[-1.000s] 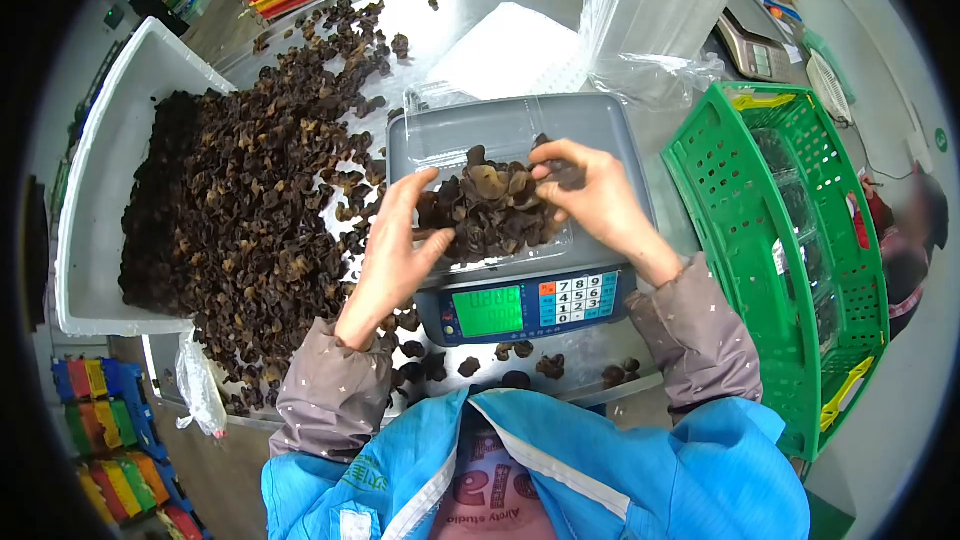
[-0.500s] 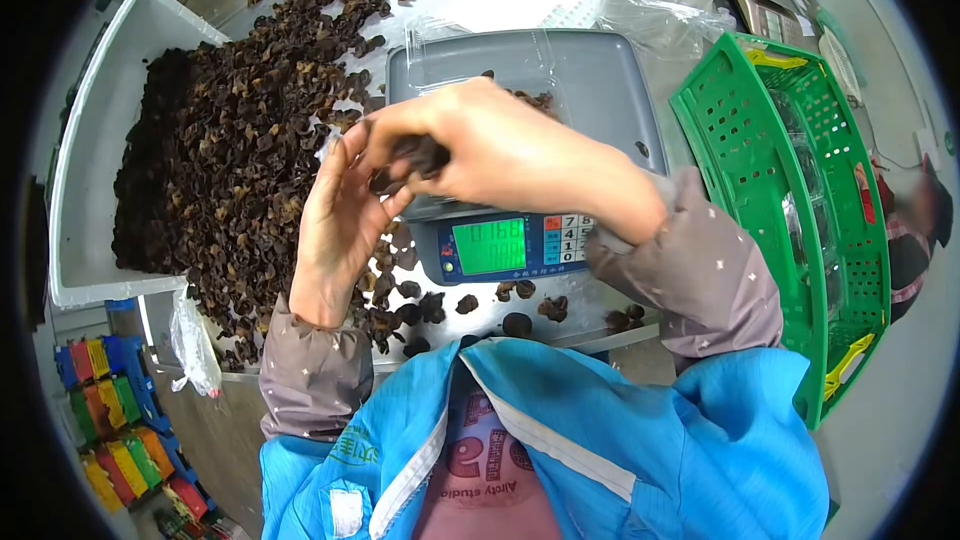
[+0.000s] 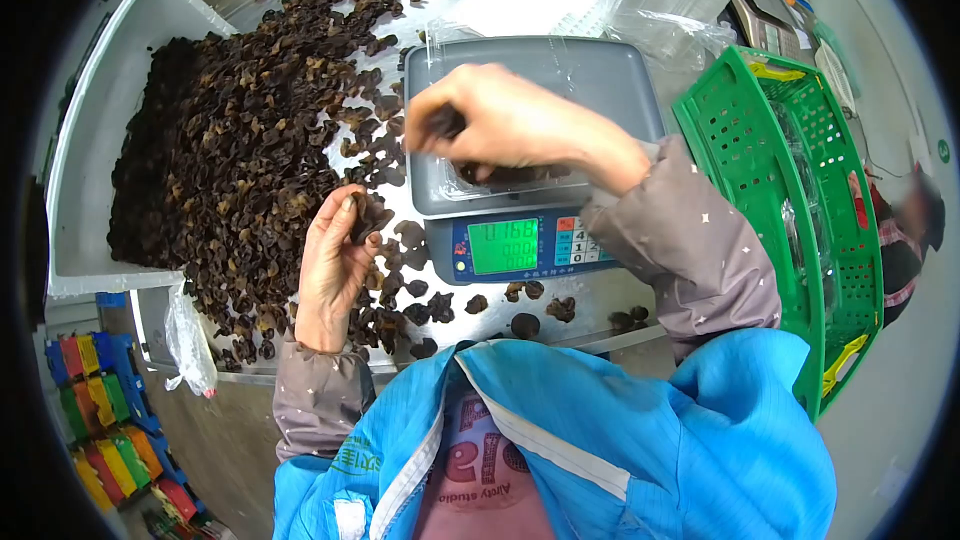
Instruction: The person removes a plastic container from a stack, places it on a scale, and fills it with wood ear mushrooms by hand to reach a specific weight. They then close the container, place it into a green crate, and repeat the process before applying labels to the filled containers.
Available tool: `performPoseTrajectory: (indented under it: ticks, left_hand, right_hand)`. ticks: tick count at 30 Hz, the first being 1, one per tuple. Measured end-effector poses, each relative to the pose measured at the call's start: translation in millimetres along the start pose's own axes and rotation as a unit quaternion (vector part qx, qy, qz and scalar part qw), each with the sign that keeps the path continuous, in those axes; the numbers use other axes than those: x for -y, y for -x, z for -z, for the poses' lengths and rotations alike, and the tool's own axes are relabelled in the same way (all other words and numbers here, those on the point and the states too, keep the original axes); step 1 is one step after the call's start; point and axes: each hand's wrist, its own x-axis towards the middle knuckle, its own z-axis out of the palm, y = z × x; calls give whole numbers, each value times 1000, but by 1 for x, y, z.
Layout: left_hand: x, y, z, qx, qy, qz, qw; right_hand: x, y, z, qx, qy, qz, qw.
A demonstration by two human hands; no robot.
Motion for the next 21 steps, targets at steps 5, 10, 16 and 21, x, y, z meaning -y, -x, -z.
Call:
performPoseTrajectory:
  ticks: [5, 10, 16, 21]
  left_hand:
    - [-2, -13, 62, -83, -340, -32, 936]
    - [-19, -14, 65, -78, -645, -193, 735]
    - [-29, -60, 10, -53, -513, -187, 836]
    - [-22, -127, -40, 10, -427, -115, 897]
  right_hand:
    - [-51, 0, -8, -77, 393, -35, 916]
    - [-52, 11, 2, -170, 304, 73, 935]
    - [-49, 55, 45, -233, 82, -55, 967]
    - [-93, 97, 61, -251, -99, -192, 944]
